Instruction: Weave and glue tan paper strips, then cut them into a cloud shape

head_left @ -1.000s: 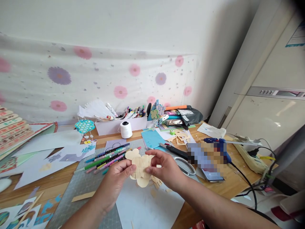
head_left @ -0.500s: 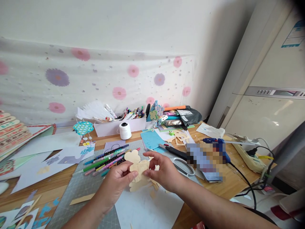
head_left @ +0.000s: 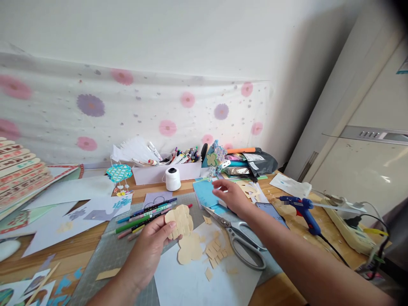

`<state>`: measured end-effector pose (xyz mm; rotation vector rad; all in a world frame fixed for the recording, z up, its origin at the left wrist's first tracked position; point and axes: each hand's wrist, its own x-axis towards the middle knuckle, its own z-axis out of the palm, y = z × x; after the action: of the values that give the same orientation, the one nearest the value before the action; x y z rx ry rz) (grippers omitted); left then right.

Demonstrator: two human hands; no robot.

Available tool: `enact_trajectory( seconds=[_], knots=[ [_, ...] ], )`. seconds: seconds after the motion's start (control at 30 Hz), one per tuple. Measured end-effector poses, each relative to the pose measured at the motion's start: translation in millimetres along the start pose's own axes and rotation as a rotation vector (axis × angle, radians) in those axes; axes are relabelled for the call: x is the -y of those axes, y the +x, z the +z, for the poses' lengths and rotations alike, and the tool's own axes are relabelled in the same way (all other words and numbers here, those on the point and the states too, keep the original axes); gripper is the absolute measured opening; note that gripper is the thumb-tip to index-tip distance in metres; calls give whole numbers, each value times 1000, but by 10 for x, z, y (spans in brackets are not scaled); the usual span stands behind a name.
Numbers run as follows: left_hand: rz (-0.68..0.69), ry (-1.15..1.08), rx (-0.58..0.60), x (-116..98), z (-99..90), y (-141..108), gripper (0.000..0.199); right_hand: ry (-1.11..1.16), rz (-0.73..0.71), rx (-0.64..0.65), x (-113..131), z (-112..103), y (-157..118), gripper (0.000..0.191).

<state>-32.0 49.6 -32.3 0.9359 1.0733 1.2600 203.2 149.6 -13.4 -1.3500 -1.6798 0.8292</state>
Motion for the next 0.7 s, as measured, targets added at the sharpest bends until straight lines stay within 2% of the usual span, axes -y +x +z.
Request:
enact_trajectory(
  seconds=[0.17,0.3,0.43,0.6,0.7],
  knots=[
    [24,-127,-81,54,-3,30,26,-115,74,-234,-187,-93,759,31],
    [57,-115,-83,101,-34,31,29,-166,68,-343,-279,-41,1136,31],
    [68,-97,-75,105,-57,21,28,-189,81,-387,-297,139,1242,32],
    [46,-59,-77,89,-92,39,30,-169,47,-333,-219,390,1139,30],
    [30,-43,-90,81,-97,66,35,-131,38,-317,-181,457,1083,31]
  ],
)
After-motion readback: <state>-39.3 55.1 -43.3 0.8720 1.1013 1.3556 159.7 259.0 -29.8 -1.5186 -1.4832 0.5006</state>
